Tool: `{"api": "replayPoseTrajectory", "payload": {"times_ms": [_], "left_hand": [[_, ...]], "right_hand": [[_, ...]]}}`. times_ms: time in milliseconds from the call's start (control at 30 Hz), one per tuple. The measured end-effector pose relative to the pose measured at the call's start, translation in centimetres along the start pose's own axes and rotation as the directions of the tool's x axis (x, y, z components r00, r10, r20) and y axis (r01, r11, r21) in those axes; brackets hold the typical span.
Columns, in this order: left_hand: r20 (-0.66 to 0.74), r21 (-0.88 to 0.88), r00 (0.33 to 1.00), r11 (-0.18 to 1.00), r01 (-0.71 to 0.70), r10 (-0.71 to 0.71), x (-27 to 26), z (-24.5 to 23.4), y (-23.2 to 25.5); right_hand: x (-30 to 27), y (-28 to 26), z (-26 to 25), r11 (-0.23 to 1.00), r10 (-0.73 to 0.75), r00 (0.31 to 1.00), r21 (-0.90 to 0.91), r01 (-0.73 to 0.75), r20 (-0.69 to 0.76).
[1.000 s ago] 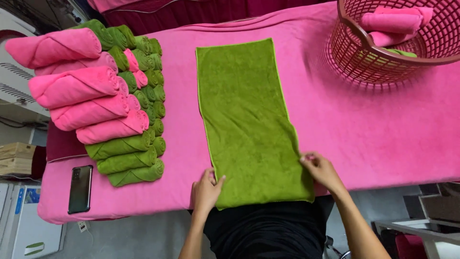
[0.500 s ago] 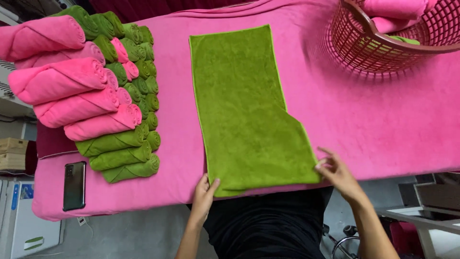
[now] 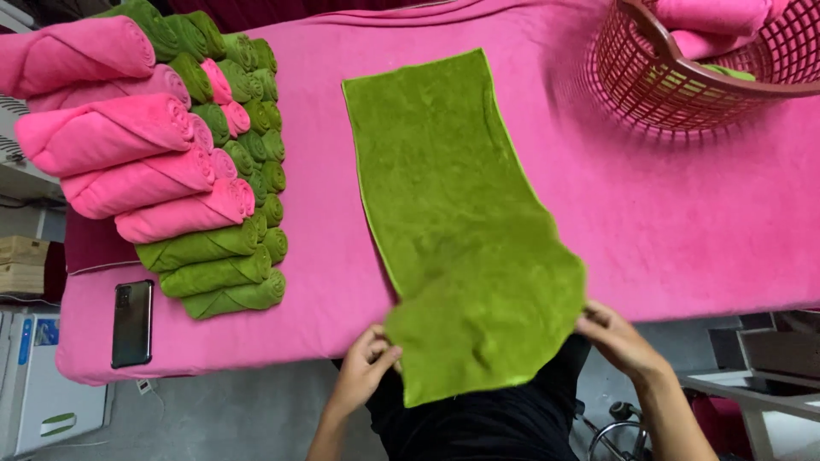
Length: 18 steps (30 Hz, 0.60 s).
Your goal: Folding and rolling towels into decorative shapes on a treatment table.
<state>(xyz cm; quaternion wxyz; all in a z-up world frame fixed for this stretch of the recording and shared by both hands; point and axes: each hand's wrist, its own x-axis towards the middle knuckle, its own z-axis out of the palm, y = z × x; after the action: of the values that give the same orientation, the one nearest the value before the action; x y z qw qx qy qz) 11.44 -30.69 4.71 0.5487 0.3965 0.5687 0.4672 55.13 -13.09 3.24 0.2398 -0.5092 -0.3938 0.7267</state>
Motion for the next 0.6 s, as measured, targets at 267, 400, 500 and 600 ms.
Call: {"api": "replayPoseTrajectory", "payload": {"times_ms": [267,400,500,600], "left_hand": [[-0.119,0.200,0.922,0.901,0.385,-0.368,-0.6,3.1,-3.7],[-0.114,0.389,0.918,0.833,0.393,-0.380,0.5,5.7,-3.8],[-0.134,0.089,0.953,0.955,0.284,-0.271,2.1,7.7,-6.4],[-0.165,-0.008,0.960,0.974,0.227,-0.225,2.2,9.1,-7.0]], "right_hand": [[0.3,2.3,0.8,0.969,-0.009,0.995,-0.243,0.032,0.094],[-0.2,1.6,0.3,0.971,-0.090,0.995,-0.221,0.095,0.030],[0.1,1.8,0.1,0.973,-0.121,0.992,-0.192,0.124,0.031],[-0.4,0.7,1.3,0.984,-0.091,0.994,-0.147,0.098,0.055]]}}
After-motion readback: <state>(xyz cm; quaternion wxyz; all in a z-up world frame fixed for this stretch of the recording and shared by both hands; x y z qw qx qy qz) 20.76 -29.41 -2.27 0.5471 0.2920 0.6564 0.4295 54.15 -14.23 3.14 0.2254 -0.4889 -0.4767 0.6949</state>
